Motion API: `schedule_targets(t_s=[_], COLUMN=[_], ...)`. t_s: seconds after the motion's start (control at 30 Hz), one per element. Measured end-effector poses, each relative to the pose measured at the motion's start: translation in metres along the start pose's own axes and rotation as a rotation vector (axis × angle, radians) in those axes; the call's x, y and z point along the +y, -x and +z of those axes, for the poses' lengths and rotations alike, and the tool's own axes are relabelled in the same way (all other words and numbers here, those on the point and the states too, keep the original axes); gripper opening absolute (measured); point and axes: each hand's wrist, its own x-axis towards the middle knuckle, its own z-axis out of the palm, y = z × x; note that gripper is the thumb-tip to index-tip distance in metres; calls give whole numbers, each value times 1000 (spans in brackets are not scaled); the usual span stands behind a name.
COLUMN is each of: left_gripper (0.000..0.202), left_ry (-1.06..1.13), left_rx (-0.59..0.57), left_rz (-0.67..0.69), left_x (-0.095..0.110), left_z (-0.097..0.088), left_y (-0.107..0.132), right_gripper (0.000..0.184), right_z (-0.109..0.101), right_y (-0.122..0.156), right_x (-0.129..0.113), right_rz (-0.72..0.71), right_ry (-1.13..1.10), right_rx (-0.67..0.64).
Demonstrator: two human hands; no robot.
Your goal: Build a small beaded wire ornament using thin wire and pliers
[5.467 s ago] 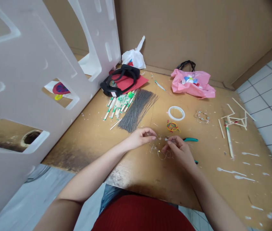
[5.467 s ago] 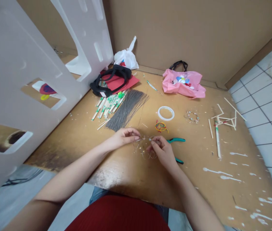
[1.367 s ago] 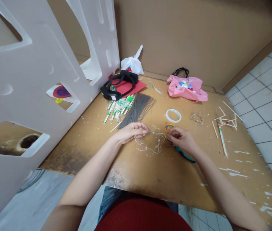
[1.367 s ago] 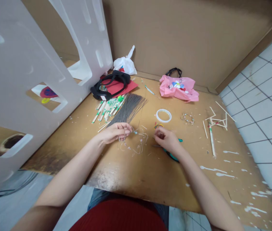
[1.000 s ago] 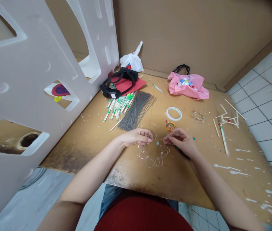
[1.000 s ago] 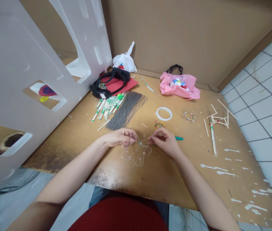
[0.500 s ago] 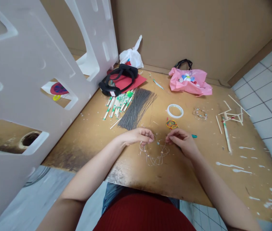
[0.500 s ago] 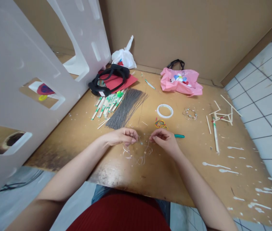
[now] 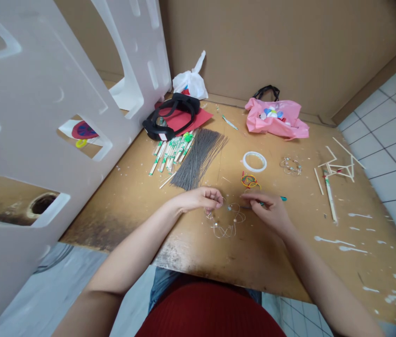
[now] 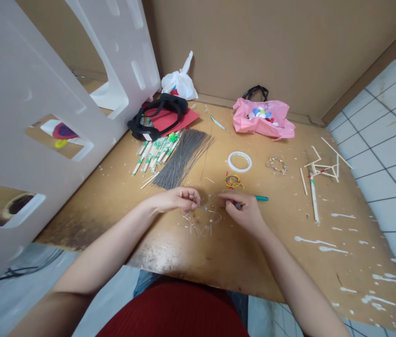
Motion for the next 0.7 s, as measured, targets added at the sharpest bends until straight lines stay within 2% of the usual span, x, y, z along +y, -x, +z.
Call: schedule_targets(t_s=[0.13,0.23,0.33,0.4,0.57,0.7], left_gripper=[24,24,25,25,24,23], left_ry=[-24,-33,-33,-31,-38,-62], left_rx=[14,20,43,58,84,96], left_rz=[-8,-12,-14,-17,-25,-27], left_x=[-3,-5,-6,-6,-6,-6], left_z=[0,0,0,0,0,0], left_y=[-3,-4,-5,-5,-6,-6], right_gripper=[20,19,32,37,22,23], right_z=[1,1,-1,-2,-1,2], right_y=[0,1,1,1,1,4], right_x=[1,1,-1,-1,8,21], right_rz=[-4,20,55,71,57,10], right_ry=[55,-25,-197,-230,46,257], right_rx=[46,15,-58,-114,-150,-138])
